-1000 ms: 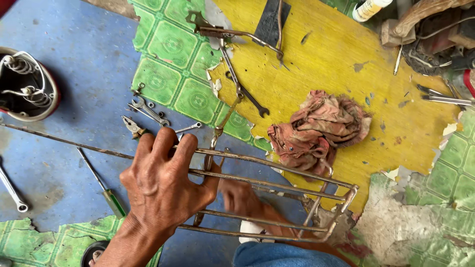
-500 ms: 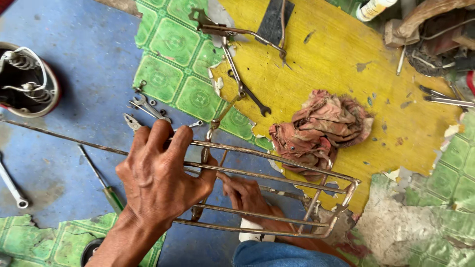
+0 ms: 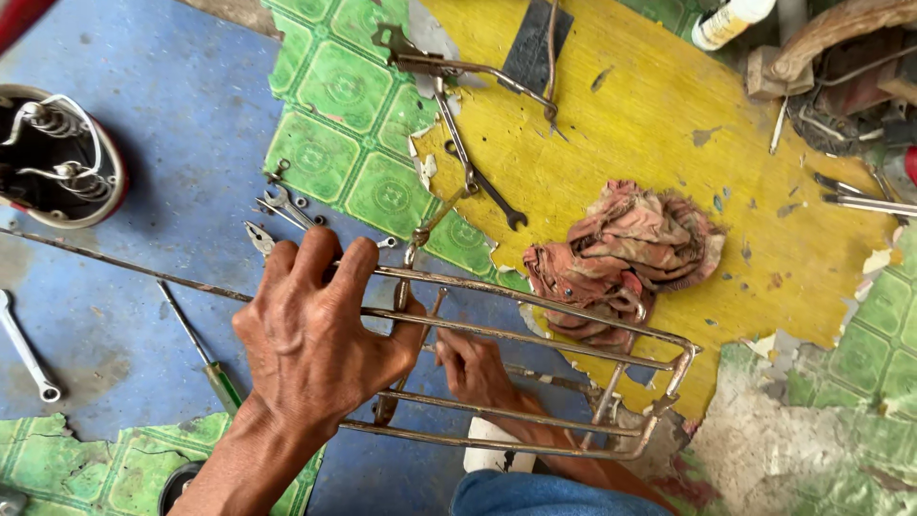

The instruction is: The person wipes a metal bicycle rear rack with a rag while it lies on the floor, turning the rack over and repositioning it to wipe different bars and sides, then lifts and rotates the rack to continue wiping.

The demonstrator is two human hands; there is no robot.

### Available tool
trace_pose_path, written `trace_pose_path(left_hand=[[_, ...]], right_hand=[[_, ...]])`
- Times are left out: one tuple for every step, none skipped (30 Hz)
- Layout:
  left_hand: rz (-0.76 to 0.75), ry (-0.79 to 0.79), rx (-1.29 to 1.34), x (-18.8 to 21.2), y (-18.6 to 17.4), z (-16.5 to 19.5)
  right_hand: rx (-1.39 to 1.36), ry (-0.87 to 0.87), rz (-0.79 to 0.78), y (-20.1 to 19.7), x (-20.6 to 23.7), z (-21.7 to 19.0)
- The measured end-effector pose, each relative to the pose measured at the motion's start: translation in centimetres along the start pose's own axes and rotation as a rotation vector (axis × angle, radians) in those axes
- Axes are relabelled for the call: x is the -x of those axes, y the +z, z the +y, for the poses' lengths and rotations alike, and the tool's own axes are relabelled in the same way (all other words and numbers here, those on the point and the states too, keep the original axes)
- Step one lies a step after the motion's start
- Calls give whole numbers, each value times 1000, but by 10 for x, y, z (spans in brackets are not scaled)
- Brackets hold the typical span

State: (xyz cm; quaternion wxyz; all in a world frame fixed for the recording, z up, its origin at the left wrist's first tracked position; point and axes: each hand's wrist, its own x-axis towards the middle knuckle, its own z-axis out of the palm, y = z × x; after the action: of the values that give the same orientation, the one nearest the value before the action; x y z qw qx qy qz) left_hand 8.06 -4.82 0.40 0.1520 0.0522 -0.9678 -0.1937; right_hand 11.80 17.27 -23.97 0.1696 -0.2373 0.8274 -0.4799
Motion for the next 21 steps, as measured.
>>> trace_pose_path(left_hand=[[-8, 1, 8, 0, 1, 0], [-10, 0, 12, -1, 1, 0], [-14, -1, 4, -1, 2, 0], [-20, 1, -3, -2, 2, 0], [-21, 3, -11, -3, 3, 1], [-9, 13, -1, -5, 4, 2], [1, 22, 6, -5, 4, 3], [6, 30, 12, -5, 3, 4], [3, 31, 8, -5, 3, 6], [4, 33, 1, -6, 3, 7], [3, 35, -7, -6, 2, 7], [4, 29, -6, -5, 1, 7], [5, 28, 1, -5, 1, 8], [13, 27, 9, -5, 1, 7], [12, 26, 9, -5, 2, 7], [2, 25, 11, -5, 2, 6], [-7, 25, 13, -5, 3, 6], [-6, 27, 6, -5, 4, 5], [-9, 28, 1, -5, 4, 5], [-15, 32, -4, -4, 5, 5], [-20, 31, 4, -4, 4, 5]], right_hand=[[-31, -6, -8, -1, 6, -6], [-11, -38, -6, -3, 8, -9], [6, -67, -5, -6, 7, -9], [23, -94, -2, -9, 3, -7], [83, -83, -11, -12, -3, -3], [142, -76, -20, -15, -14, 3], [199, -69, -29, -17, -24, 10], [184, -76, -33, -17, -32, 17], [168, -83, -36, -17, -39, 24], [151, -96, -37, -15, -43, 29], [124, -80, -37, -12, -42, 33], [97, -57, -39, -7, -37, 35], [75, -30, -36, -2, -28, 35], [57, -9, -32, 3, -18, 33], [39, 12, -32, 8, -8, 31], [19, 40, -33, 11, 0, 29], [-51, 58, -29, 14, 7, 26], [-119, 68, -27, 14, 10, 24], [-189, 83, -27, 13, 10, 23], [-76, -45, 14, 11, 6, 22], [39, -179, 56, 6, -3, 24]])
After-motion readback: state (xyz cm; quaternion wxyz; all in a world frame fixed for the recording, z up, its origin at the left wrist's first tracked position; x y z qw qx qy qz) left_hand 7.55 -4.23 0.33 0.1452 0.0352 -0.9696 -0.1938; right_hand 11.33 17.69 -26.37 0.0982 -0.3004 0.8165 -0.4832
